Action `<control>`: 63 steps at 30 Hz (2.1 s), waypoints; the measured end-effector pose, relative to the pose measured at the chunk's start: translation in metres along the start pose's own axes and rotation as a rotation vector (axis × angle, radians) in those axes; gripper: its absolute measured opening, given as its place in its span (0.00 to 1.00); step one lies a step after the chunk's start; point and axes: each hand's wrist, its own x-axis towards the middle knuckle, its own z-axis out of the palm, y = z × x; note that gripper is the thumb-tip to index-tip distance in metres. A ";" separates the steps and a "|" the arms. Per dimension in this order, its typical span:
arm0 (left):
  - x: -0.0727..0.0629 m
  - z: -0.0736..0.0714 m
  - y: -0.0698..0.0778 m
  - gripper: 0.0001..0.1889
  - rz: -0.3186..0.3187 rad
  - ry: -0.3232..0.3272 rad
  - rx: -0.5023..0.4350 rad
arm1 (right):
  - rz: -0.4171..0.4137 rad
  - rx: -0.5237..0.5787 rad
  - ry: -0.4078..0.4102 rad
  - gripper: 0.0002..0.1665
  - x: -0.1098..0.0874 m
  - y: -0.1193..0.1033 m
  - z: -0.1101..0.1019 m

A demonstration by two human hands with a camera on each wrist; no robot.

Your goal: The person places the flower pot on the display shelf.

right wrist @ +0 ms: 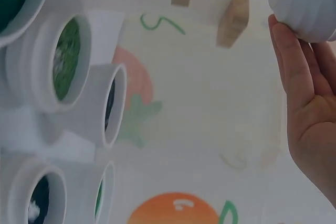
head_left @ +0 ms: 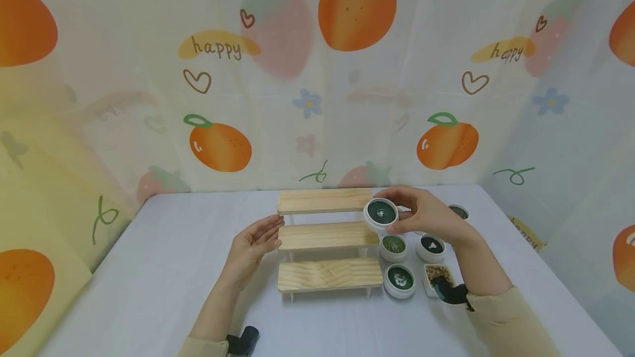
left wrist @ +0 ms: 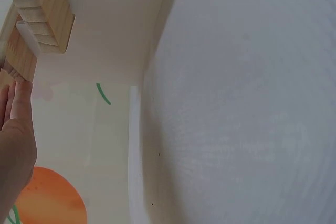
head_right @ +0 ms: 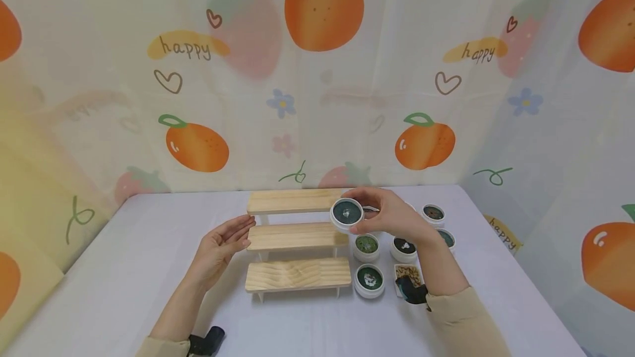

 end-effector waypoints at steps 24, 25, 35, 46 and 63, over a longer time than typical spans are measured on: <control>0.000 0.004 0.002 0.33 -0.024 0.024 0.009 | -0.048 0.186 0.025 0.35 0.091 -0.044 0.078; 0.000 0.004 0.002 0.33 -0.025 0.025 0.010 | -0.051 0.184 0.028 0.36 0.093 -0.045 0.080; 0.000 0.001 -0.001 0.33 -0.007 0.019 -0.001 | 0.007 0.221 0.079 0.34 0.110 -0.047 0.101; 0.001 0.001 -0.002 0.33 -0.001 0.011 -0.003 | 0.054 0.226 0.120 0.35 0.125 -0.047 0.109; 0.001 0.002 0.001 0.33 -0.015 0.010 -0.009 | 0.062 0.211 0.111 0.37 0.130 -0.047 0.112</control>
